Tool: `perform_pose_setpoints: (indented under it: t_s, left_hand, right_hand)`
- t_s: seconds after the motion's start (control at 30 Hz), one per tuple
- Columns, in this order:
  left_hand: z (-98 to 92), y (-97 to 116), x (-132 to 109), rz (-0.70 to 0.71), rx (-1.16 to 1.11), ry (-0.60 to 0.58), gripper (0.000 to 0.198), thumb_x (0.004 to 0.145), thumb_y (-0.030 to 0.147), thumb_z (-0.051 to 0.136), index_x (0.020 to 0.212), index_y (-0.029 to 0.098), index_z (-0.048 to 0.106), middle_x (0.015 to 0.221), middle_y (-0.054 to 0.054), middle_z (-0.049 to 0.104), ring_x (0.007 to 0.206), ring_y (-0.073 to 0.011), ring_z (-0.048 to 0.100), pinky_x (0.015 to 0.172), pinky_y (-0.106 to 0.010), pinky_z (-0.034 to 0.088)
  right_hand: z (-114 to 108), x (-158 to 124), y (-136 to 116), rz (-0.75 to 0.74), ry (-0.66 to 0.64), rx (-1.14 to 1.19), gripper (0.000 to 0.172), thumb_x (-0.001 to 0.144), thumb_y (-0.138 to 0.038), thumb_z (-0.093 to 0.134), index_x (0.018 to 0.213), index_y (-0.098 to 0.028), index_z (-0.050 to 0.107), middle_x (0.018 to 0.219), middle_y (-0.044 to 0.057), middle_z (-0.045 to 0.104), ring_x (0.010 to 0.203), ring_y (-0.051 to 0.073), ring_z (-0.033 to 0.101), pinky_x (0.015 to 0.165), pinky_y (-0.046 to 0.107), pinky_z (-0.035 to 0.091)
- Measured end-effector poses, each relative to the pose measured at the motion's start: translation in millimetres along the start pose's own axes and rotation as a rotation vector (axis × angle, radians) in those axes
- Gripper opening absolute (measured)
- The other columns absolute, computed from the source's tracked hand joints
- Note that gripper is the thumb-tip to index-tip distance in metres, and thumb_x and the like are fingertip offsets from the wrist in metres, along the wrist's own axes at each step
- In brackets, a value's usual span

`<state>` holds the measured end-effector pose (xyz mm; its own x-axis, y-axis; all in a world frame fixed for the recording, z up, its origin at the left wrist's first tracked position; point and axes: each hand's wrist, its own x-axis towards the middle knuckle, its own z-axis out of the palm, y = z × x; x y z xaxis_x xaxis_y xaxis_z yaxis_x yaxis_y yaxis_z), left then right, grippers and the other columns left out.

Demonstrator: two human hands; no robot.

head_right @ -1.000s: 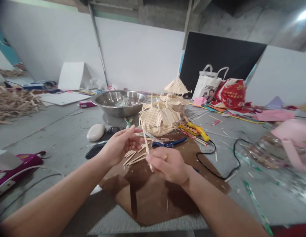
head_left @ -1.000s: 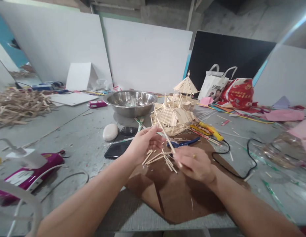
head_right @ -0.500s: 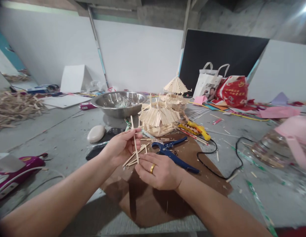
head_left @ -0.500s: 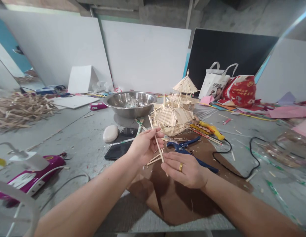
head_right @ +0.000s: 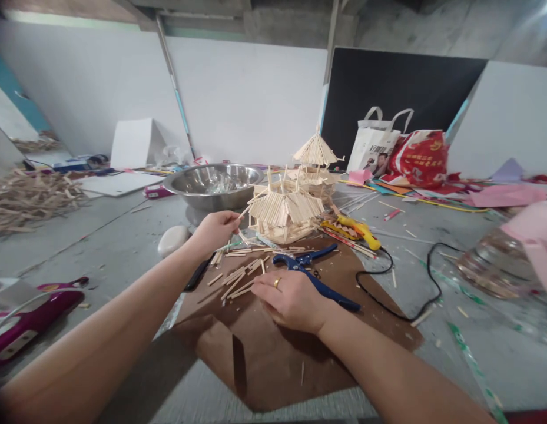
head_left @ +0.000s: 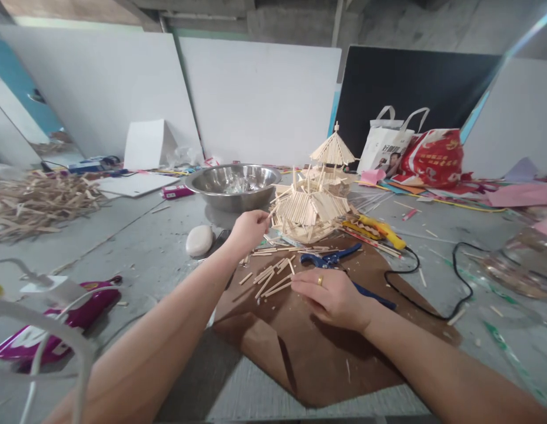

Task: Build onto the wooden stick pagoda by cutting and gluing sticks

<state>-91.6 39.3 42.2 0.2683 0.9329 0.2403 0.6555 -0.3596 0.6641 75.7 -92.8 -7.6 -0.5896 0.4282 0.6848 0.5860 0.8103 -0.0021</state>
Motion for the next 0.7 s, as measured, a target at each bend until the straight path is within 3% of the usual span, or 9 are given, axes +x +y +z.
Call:
perform_pose_setpoints:
  t_s: [0.1,0.33,0.7]
  left_hand:
    - [4.1,3.1,3.7,0.03,0.018,0.012,0.03,0.07,0.029,0.041,0.089,0.017,0.061,0.054,0.001,0.054,0.045,-0.0075,0.041,0.046,-0.019,0.031]
    - [11.7,-1.9,8.0,0.014,-0.013,0.004,0.035,0.071,0.025,0.041,0.101,0.016,0.056,0.053,0.001,0.053,0.043,-0.0067,0.041,0.045,-0.018,0.033]
    - [13.3,0.4,3.8,-0.084,-0.233,-0.08,0.04,0.075,0.021,0.038,0.114,0.02,0.045,0.053,0.004,0.045,0.032,-0.0024,0.03,0.033,-0.016,0.025]
  right_hand:
    - [1.9,-1.1,0.7,0.012,-0.018,0.017,0.021,0.073,-0.01,0.044,0.092,-0.012,0.053,0.091,0.01,0.062,0.088,0.015,0.056,0.075,0.027,0.047]
    - [2.9,-3.4,1.8,0.051,-0.051,0.046,0.022,0.074,-0.013,0.044,0.093,-0.013,0.053,0.09,0.01,0.062,0.088,0.015,0.056,0.076,0.027,0.046]
    - [3.3,-5.6,3.7,0.081,-0.089,0.071,0.022,0.073,-0.014,0.045,0.094,-0.013,0.053,0.092,0.009,0.062,0.088,0.015,0.056,0.077,0.026,0.045]
